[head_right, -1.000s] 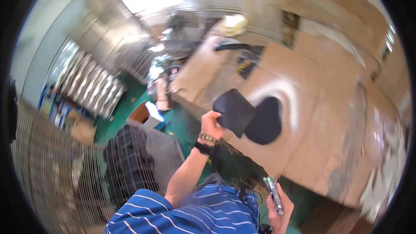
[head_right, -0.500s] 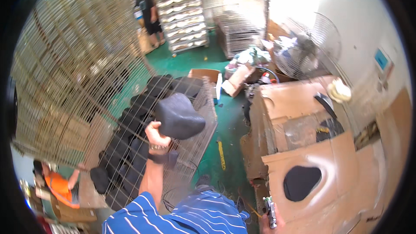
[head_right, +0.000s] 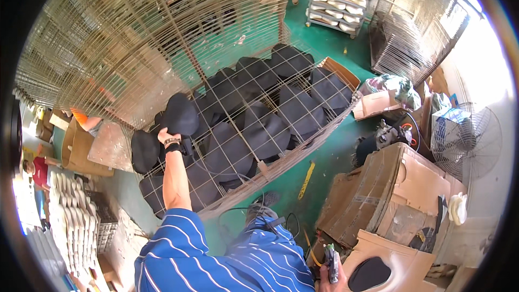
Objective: The person repeatedly picks up black shoe parts from a cardboard surface, sprays them with a handheld device, and places them into a wire rack. The worker continues this cycle of picking, spraying, and stacking the parts for the duration of the video.
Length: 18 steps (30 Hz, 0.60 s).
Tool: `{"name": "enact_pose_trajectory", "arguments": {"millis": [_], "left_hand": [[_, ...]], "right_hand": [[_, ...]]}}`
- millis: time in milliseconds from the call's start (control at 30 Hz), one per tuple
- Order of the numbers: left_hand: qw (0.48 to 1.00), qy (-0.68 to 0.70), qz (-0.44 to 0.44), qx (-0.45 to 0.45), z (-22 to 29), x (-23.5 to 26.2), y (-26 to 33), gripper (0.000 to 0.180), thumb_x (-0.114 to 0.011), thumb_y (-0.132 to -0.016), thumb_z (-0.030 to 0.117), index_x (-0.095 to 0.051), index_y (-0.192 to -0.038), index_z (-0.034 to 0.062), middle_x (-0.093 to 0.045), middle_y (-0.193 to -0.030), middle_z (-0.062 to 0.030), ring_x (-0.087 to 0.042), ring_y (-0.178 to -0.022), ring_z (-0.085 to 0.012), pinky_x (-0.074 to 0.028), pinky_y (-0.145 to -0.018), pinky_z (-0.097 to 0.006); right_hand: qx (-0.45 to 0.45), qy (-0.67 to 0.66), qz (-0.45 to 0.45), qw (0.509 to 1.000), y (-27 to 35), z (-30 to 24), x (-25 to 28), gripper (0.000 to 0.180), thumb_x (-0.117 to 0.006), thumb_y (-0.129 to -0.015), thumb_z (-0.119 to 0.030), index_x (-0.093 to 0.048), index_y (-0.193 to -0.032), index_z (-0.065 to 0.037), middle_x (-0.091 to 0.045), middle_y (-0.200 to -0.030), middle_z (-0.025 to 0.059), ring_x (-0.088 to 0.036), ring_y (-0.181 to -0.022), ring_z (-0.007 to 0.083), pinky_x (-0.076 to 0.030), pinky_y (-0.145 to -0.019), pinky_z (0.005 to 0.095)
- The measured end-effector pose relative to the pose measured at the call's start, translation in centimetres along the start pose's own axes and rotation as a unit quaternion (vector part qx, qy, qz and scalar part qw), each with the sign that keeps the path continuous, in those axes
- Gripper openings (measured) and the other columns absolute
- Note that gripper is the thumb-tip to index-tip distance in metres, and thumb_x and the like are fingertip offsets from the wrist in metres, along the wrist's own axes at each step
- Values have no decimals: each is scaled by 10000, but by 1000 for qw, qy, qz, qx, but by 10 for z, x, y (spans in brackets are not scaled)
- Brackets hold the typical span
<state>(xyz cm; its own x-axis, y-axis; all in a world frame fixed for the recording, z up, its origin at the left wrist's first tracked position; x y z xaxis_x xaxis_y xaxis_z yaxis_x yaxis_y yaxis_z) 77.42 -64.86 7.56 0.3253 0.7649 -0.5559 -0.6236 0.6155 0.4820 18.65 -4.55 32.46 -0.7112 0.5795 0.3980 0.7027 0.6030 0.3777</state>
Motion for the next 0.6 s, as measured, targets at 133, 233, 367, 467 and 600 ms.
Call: {"name": "enact_pose_trajectory", "arguments": {"millis": [133, 233, 367, 467, 600], "left_hand": [[994, -84, 67, -20, 11, 79, -39, 536, -659, -971, 332, -491, -1355, -2, -576, -1333, -195, -649, -1056, -453, -596, -848, -580], [987, -147, 56, -39, 7, 81, -39, 726, -785, -911, 353, -416, -1455, 45, -545, -1397, -194, -633, -1118, -442, -608, -842, -572], [949, -256, 155, -98, 17, 73, -13, 795, -808, -853, 407, -434, -1482, 97, -553, -1391, -207, -628, -1163, -383, -613, -832, -531], [875, -378, 284, -102, 19, 73, 19, 717, -741, -816, 314, -492, -1454, 102, -563, -1369, -234, -592, -1214, -422, -590, -887, -545], [744, -567, 202, -290, 1, 33, 91, 650, -676, -779, 196, -534, -1389, 24, -582, -1291, -250, -587, -1164, -443, -543, -920, -538]], "right_hand": [[11, 15, -13, 1000, -17, -16, -19, 500, -698, -901, -86, -593, -1378, 22, -633, -975, 32, -571, -853, 120, -488, -755, 288], [21, 20, -3, 1000, -20, -22, -23, 481, -690, -890, -49, -609, -1356, 38, -635, -915, 23, -569, -797, 101, -486, -716, 268], [9, -13, 26, 1000, -14, -18, -10, 455, -689, -887, -36, -628, -1331, 41, -634, -881, 8, -562, -764, 88, -478, -694, 252], [-38, -32, 36, 998, -1, -1, 11, 449, -690, -899, -50, -629, -1337, 29, -636, -901, 1, -554, -777, 88, -466, -707, 247], [-31, -50, 129, 990, 29, 27, 45, 470, -692, -914, -69, -616, -1371, 8, -618, -892, -4, -535, -779, 80, -446, -690, 243]]}}
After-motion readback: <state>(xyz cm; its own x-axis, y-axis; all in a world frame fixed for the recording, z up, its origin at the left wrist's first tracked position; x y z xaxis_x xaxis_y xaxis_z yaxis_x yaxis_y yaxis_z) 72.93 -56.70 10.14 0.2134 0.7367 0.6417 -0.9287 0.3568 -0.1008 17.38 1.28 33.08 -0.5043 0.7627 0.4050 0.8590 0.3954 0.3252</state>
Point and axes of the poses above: each hand's wrist, its own y-axis away from the middle knuckle, its own x-axis out of the back of the hand, z = x × y, the point moved 9 cm from there along -y, towards the middle knuckle
